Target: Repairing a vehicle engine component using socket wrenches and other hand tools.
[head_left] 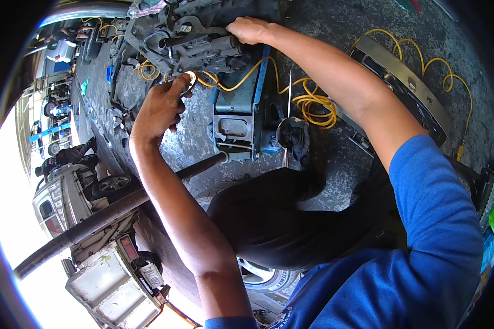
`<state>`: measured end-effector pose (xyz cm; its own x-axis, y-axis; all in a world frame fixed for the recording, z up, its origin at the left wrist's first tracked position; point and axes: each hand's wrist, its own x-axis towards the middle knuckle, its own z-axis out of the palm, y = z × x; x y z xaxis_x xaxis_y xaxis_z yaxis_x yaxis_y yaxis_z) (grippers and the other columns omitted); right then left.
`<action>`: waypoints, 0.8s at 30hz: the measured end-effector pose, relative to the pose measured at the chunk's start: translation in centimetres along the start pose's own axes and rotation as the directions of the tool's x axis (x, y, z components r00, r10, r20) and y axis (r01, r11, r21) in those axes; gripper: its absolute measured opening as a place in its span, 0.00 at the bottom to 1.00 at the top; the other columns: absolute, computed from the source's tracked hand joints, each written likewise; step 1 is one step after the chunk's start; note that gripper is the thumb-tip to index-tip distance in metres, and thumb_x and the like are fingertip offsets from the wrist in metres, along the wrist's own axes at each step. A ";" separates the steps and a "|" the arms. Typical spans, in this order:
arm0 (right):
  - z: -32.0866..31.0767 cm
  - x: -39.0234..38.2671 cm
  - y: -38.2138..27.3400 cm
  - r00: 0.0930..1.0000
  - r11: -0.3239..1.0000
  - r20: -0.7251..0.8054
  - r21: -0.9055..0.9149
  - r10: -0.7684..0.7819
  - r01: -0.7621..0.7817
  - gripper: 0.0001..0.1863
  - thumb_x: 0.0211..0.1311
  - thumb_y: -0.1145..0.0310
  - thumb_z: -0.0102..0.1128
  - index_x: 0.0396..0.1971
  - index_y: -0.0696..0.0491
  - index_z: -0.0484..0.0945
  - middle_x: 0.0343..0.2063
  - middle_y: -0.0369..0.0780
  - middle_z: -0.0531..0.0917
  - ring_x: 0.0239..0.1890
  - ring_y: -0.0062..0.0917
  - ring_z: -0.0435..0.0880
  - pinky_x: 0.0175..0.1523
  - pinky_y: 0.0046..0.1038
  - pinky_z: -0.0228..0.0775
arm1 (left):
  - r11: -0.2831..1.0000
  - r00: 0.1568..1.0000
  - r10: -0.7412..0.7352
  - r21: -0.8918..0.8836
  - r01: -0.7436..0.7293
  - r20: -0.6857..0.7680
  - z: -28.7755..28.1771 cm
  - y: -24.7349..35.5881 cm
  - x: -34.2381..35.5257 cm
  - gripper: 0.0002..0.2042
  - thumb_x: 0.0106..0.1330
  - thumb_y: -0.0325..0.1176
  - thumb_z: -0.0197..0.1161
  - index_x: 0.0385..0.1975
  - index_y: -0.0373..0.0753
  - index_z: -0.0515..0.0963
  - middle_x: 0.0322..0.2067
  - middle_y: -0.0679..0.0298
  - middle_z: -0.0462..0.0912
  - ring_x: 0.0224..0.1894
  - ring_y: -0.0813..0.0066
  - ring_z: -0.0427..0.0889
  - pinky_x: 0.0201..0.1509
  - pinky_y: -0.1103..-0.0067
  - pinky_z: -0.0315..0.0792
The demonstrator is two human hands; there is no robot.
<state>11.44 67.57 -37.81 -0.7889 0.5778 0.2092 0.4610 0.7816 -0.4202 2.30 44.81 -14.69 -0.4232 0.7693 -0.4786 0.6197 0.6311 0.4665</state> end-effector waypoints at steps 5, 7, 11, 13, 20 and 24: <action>-0.7 -0.1 -3.1 1.000 1.000 -0.007 -0.017 0.003 -0.003 0.15 0.53 0.79 0.53 0.42 0.55 0.79 0.38 0.51 0.83 0.45 0.46 0.82 0.49 0.41 0.75 | 0.999 0.999 -0.044 -0.014 0.044 0.006 -0.4 -1.1 -0.4 0.23 0.67 0.54 0.55 0.29 0.35 0.76 0.14 0.75 0.60 0.14 0.86 0.54 0.18 0.82 0.47; -0.9 -0.1 -2.4 1.000 0.999 0.004 -0.029 -0.013 0.013 0.15 0.53 0.79 0.53 0.42 0.55 0.79 0.39 0.51 0.83 0.45 0.46 0.82 0.49 0.41 0.75 | 0.999 0.999 -0.036 -0.029 0.036 -0.004 -0.2 -0.7 -0.2 0.23 0.67 0.54 0.55 0.29 0.36 0.76 0.14 0.75 0.60 0.14 0.86 0.54 0.18 0.82 0.47; -0.7 -0.2 -1.9 0.999 1.000 -0.029 0.009 0.019 -0.018 0.15 0.54 0.78 0.53 0.43 0.54 0.79 0.39 0.51 0.83 0.45 0.46 0.81 0.50 0.41 0.75 | 1.000 1.000 -0.019 -0.015 0.019 0.001 0.0 -0.3 0.1 0.23 0.68 0.54 0.55 0.29 0.36 0.76 0.14 0.75 0.60 0.14 0.86 0.54 0.18 0.82 0.47; -0.7 -0.3 -1.9 0.999 0.998 -0.031 -0.040 0.037 -0.038 0.16 0.54 0.78 0.53 0.44 0.54 0.79 0.40 0.51 0.83 0.45 0.46 0.81 0.50 0.41 0.75 | 0.999 1.000 -0.028 -0.020 0.028 -0.006 0.0 -0.2 0.2 0.23 0.68 0.54 0.54 0.29 0.36 0.76 0.14 0.76 0.59 0.14 0.87 0.54 0.18 0.82 0.46; -0.7 -0.5 -2.8 0.997 0.998 -0.062 -0.004 0.056 -0.056 0.14 0.57 0.74 0.54 0.44 0.51 0.80 0.43 0.49 0.83 0.48 0.43 0.81 0.51 0.40 0.75 | 1.000 1.000 -0.011 -0.018 0.011 0.017 -0.2 -0.6 0.3 0.23 0.68 0.54 0.54 0.29 0.36 0.76 0.14 0.75 0.60 0.14 0.87 0.54 0.17 0.83 0.47; -0.9 -0.5 -1.8 0.998 0.999 -0.058 0.028 0.031 -0.029 0.14 0.58 0.72 0.52 0.44 0.52 0.79 0.42 0.50 0.83 0.47 0.44 0.82 0.51 0.40 0.75 | 1.000 1.000 0.006 -0.026 -0.006 0.005 0.0 0.0 0.4 0.23 0.69 0.53 0.54 0.30 0.34 0.76 0.14 0.75 0.60 0.14 0.86 0.54 0.17 0.83 0.48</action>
<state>11.42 66.11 -36.36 -0.7497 0.6140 0.2468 0.4721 0.7576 -0.4508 2.14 45.11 -14.92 -0.4157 0.7729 -0.4794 0.6050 0.6286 0.4887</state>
